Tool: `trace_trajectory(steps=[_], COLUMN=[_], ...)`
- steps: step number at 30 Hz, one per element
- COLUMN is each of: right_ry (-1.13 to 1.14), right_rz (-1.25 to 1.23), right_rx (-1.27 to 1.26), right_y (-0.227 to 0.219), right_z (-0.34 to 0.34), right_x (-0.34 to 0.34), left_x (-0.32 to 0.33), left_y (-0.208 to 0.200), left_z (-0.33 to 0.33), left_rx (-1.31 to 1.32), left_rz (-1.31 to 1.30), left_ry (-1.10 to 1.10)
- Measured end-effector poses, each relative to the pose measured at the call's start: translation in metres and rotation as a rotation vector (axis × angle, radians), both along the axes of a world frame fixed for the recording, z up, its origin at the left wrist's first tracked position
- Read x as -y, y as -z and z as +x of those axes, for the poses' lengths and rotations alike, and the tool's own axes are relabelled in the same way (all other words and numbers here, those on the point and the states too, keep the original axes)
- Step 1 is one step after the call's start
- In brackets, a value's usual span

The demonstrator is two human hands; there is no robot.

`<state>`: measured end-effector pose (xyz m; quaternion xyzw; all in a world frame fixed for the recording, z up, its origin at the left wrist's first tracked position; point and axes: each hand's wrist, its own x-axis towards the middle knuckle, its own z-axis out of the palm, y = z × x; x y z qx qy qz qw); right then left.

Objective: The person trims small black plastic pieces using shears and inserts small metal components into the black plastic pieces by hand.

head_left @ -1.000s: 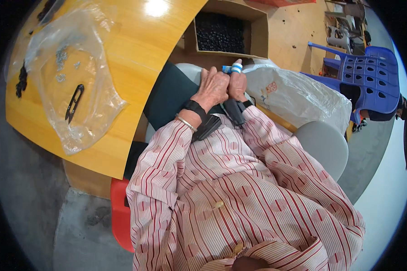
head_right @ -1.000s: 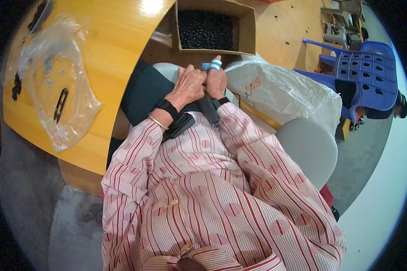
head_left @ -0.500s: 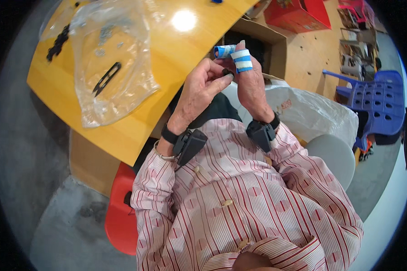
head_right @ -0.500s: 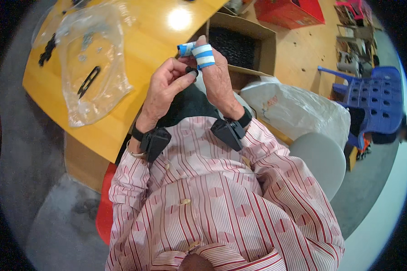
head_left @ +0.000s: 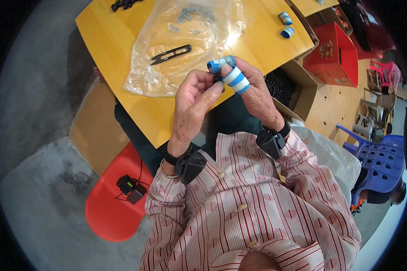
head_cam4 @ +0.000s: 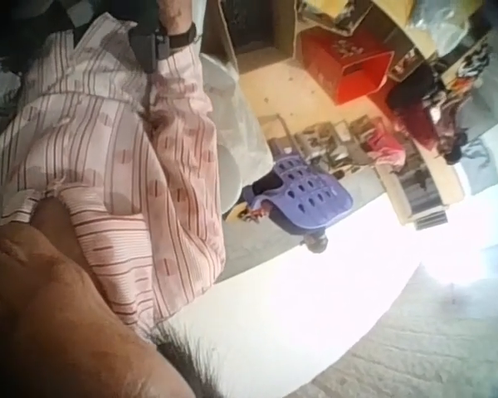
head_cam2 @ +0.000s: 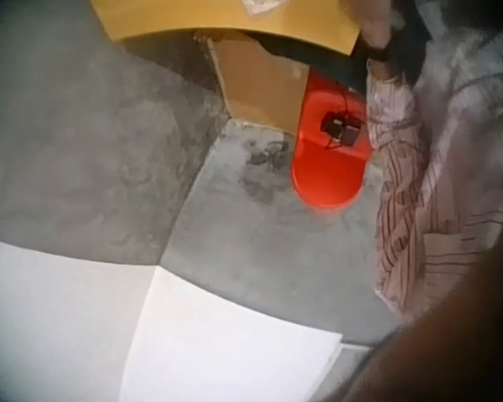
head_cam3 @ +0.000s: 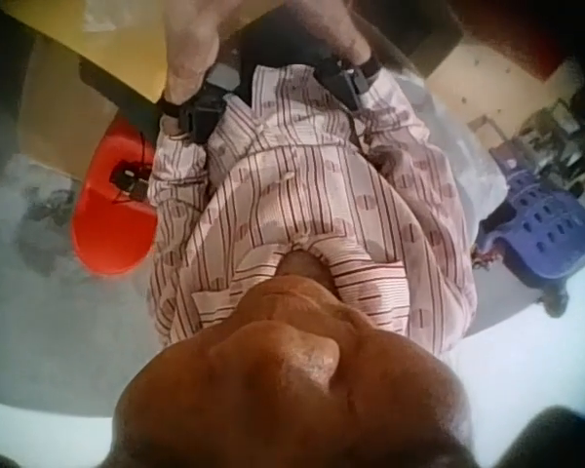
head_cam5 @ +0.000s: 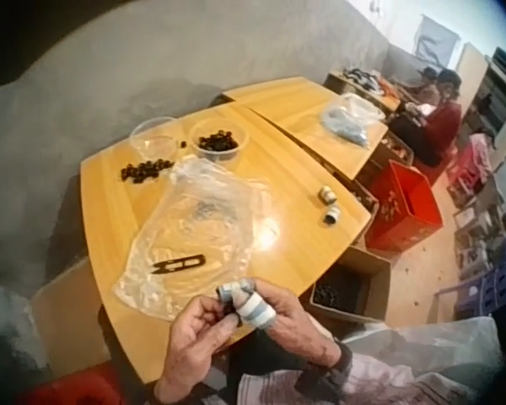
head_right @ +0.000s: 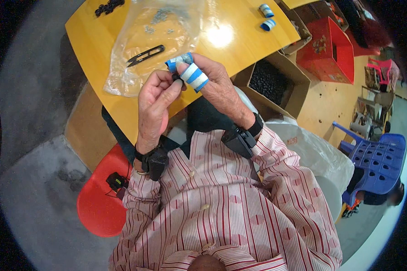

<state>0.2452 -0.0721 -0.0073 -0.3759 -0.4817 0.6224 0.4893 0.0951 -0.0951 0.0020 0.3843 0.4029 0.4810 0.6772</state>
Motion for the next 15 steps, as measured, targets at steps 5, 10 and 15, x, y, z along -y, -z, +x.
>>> trace_trajectory(steps=[5, 10, 15], right_ry=[0.05, -0.047, -0.026], right_rz=[0.424, 0.911, 0.978], right_rx=[0.47, 0.972, 1.149], right_y=[0.01, 0.015, 0.033], right_z=[-0.018, -0.041, -0.055], right_x=[-0.042, -0.081, -0.08], left_x=[0.004, 0.006, 0.008], left_y=[-0.005, -0.02, -0.029], left_z=[-0.033, -0.042, -0.042], left_rx=[-0.048, -0.17, -0.287], left_rz=[0.036, 0.074, 0.136], left_ry=[-0.152, -0.227, -0.256])
